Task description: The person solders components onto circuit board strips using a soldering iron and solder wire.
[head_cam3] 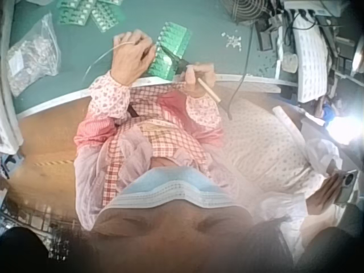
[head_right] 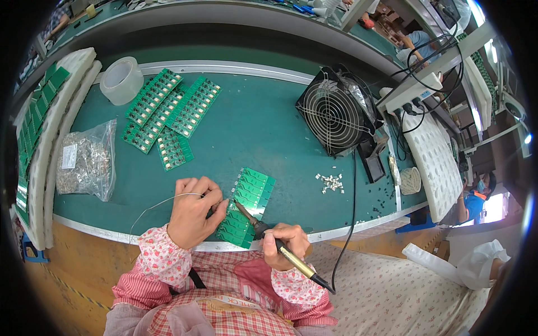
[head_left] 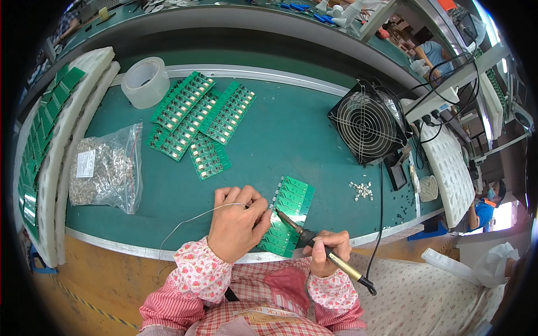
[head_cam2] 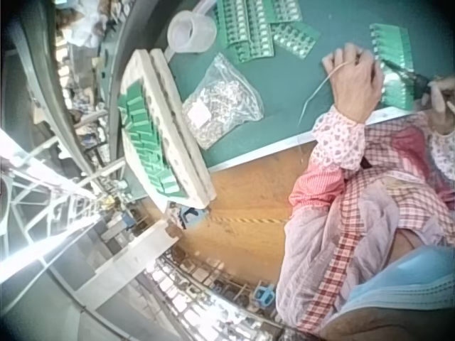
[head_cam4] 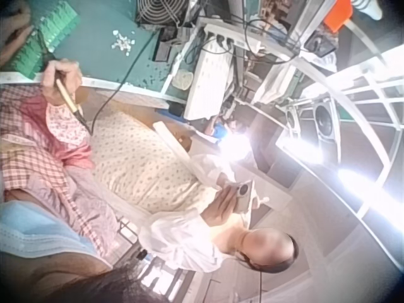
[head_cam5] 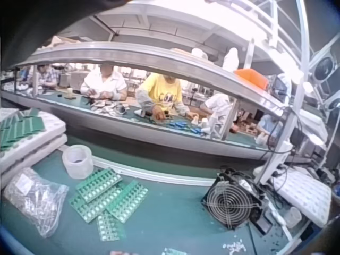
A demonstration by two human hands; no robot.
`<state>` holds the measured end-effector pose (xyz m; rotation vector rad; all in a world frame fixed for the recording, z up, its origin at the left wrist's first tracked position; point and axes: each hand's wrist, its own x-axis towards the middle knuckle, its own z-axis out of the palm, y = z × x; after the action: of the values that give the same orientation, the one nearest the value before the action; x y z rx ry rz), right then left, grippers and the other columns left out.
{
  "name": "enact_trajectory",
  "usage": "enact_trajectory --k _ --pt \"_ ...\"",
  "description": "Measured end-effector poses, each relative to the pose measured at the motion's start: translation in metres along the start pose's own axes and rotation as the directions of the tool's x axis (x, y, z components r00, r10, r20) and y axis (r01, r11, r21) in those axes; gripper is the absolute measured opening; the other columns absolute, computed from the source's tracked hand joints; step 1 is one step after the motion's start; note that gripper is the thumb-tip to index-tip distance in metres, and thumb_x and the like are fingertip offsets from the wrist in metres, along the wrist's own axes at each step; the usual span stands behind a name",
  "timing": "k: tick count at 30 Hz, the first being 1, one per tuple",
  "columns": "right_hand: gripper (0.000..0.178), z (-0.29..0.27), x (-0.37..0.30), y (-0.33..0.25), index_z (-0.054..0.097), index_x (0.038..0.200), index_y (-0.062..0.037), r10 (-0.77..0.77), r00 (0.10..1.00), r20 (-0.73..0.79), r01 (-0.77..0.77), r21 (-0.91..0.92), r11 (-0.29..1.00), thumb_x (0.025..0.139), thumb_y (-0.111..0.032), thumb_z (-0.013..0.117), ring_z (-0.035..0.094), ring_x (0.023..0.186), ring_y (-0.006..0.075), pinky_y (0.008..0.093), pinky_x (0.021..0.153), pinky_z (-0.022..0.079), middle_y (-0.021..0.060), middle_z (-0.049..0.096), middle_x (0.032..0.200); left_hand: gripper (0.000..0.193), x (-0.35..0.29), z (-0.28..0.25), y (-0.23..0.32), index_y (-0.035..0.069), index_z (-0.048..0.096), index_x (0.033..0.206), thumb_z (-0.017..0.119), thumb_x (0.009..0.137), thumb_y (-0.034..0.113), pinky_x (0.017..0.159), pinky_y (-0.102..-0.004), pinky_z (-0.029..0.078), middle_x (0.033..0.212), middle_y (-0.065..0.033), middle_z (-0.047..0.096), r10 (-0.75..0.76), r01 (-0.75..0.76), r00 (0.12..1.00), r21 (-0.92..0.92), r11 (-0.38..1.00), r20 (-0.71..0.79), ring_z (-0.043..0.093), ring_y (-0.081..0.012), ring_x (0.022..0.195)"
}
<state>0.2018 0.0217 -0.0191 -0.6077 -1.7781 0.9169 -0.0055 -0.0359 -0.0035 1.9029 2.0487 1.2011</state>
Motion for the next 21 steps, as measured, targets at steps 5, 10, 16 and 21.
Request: enact_trajectory --k 5,10,16,21 --pt "0.017 -0.0007 0.0006 -0.0018 0.051 0.088 0.0014 -0.014 1.000 0.014 0.014 -0.006 1.000 0.089 -0.004 0.066 0.061 0.048 0.0150 0.0278 0.045 0.048 0.0078 0.062 0.058 0.016 0.0000 -0.0012 0.0016 0.008 0.058 0.073 0.072 0.081 0.011 0.080 -0.0390 0.035 0.085 -0.0022 0.056 -0.004 0.004 1.000 0.002 1.000 0.003 0.053 -0.0219 0.076" --pt "0.018 -0.0021 -0.0006 -0.0024 0.044 0.092 -0.0004 0.016 0.998 0.057 -0.010 -0.110 0.994 0.095 -0.012 0.057 0.058 0.045 0.0131 0.0260 0.044 0.047 0.0092 0.058 0.057 0.011 -0.0033 -0.0028 -0.0037 0.006 0.060 0.078 0.069 0.083 0.009 0.083 -0.0388 0.037 0.086 -0.0044 0.058 -0.017 0.017 1.000 -0.071 0.997 0.002 0.056 -0.0249 0.079" --pt "0.019 0.0058 -0.0016 -0.0028 0.043 0.091 -0.0022 0.094 0.987 -0.134 -0.089 0.042 0.995 0.094 -0.015 0.056 0.048 0.042 0.0100 0.0241 0.040 0.039 0.0042 0.049 0.055 0.008 -0.0055 -0.0077 -0.0046 0.006 0.060 0.081 0.067 0.084 0.008 0.084 -0.0394 0.037 0.089 -0.0051 0.059 -0.017 0.021 0.999 -0.096 0.995 0.040 0.056 -0.0254 0.081" --pt "0.017 0.0036 -0.0020 -0.0070 0.043 0.089 -0.0034 0.187 0.973 -0.138 -0.174 0.097 0.980 0.092 -0.014 0.056 0.046 0.042 0.0092 0.0232 0.041 0.039 0.0037 0.048 0.065 0.008 -0.0051 -0.0077 -0.0041 0.006 0.060 0.079 0.067 0.083 0.008 0.085 -0.0391 0.037 0.089 -0.0049 0.058 0.001 0.004 0.999 -0.082 0.997 0.051 0.055 -0.0248 0.082"
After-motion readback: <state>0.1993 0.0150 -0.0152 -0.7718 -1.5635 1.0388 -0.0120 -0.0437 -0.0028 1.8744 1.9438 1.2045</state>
